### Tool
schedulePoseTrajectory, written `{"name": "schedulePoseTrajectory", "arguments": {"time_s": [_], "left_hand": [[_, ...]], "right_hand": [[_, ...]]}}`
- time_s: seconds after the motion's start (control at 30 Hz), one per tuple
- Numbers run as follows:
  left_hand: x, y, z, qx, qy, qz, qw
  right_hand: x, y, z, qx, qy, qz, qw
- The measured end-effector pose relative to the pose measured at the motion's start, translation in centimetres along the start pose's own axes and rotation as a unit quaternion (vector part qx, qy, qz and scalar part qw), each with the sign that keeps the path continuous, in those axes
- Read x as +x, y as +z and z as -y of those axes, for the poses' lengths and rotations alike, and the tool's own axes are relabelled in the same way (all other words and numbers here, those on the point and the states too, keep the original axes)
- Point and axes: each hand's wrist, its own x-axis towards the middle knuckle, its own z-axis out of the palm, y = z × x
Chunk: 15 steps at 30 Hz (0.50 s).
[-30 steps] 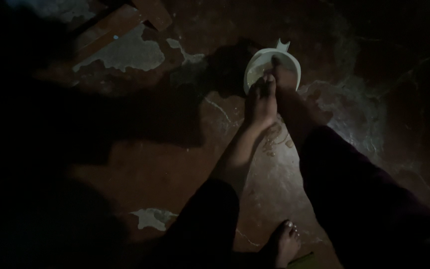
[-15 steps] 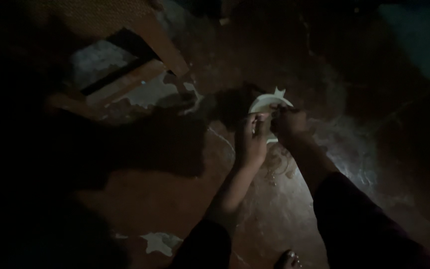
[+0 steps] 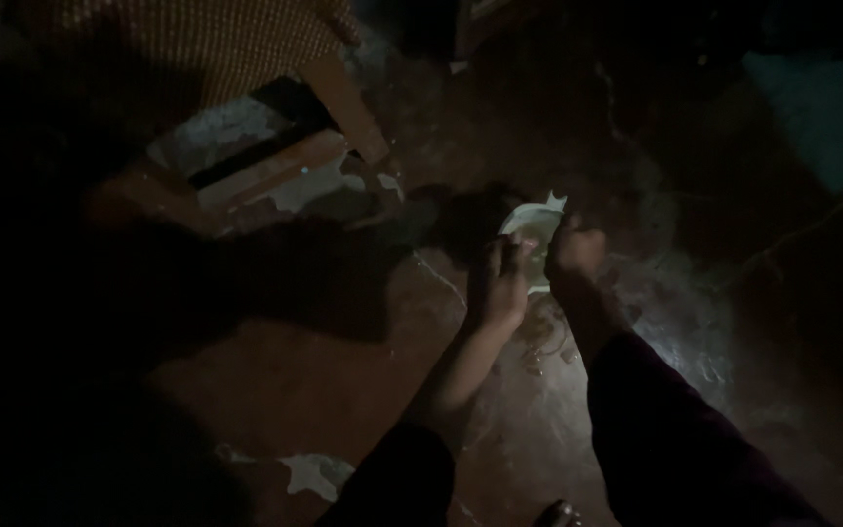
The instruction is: The person wipes a rectangular tray on a table with a cloth, then washes the cloth in a bowl on the floor and wrings it out. They continue wiping the tray and the table surface. Finally, they place a vase with artificial flowers on the tray and wipe the vase and flowers.
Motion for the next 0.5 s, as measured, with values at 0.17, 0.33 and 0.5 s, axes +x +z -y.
{"name": "schedulePoseTrajectory", "arguments": {"time_s": [0.17, 0.33, 0.5], "left_hand": [[-0.2, 1.8, -0.1, -0.089, 0.006, 0.015, 0.996], [-2.0, 1.1, -4.0, 0.077, -0.074, 0.052, 0.993], [-6.4, -2.9, -16.2, -0.003, -0.11, 0.055, 0.992]], "right_hand": [[0.7, -2.3, 0.4, 0.062, 0.064, 0.041, 0.995], [0.8, -6.5, 4.3, 0.346, 0.168, 0.092, 0.918], [-4.3, -22.9, 17.7, 0.117, -0.08, 0.26, 0.955]]}}
